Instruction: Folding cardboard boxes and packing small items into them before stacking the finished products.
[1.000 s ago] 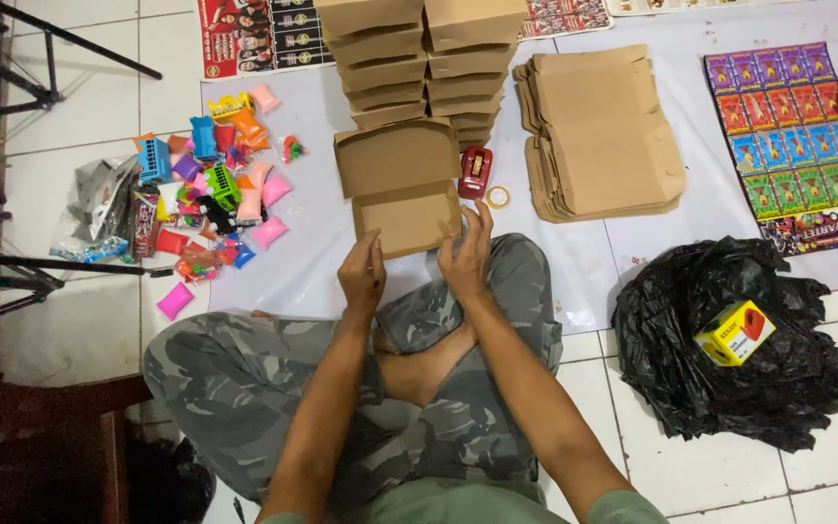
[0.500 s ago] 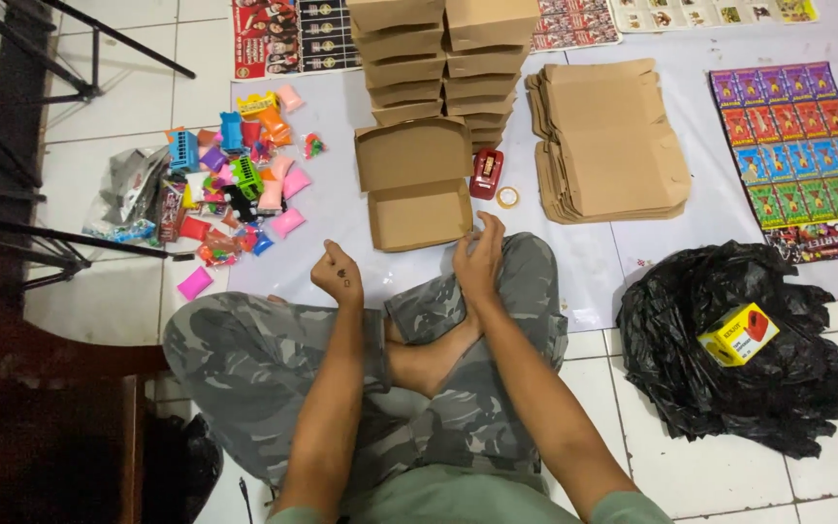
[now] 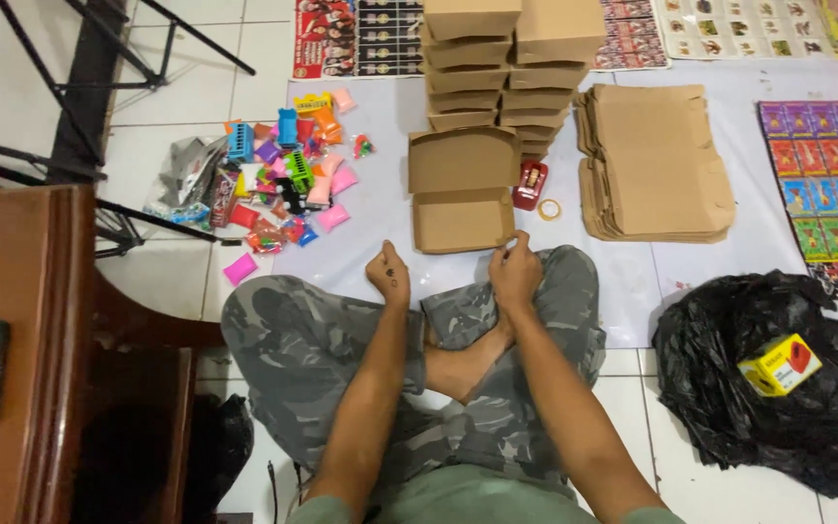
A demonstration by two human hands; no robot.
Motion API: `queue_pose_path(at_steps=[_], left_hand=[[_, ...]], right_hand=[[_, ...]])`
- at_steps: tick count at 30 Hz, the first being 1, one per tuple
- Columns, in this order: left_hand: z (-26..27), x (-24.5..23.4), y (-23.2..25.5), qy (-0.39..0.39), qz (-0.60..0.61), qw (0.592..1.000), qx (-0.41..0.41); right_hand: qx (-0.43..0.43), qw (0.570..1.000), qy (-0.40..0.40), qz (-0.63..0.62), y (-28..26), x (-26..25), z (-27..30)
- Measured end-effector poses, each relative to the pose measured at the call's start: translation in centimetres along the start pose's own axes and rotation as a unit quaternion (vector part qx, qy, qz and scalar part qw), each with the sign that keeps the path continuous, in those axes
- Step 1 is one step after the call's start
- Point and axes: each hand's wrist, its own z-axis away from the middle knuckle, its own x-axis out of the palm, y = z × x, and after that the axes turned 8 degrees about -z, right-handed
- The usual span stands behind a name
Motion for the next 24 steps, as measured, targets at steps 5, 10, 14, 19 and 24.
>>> queue_pose_path(at_steps=[5,10,14,19,24], left_hand=[[-0.7,-1.2,5.6,-0.040,-0.012,0.998,0.040],[-9.3,-3.3,11.1,-0.154,-0.200,0.959,0.128],[-18.3,-5.5,10.3,-0.230,-0.394,0.872,0.179],[-24.4,-8.0,8.0,-0.172,-0.420,0.882,0.125],[-23.6,-5.9,7.9,-0.119,-0.385,0.913,0.065]], right_hand=[[0.025,0.999,-0.027,0.029,0.3,0.4,-0.1],[0.025,0.996,-0.047,0.078,1.6,1.9,-0.9],[0.030,0.989,-0.073,0.128,1.6,2.5,-1.4],[0.029,0.985,-0.108,0.128,0.7,2.0,-2.5],[0.030,0.992,-0.088,0.084,-0.7,1.7,-2.6]])
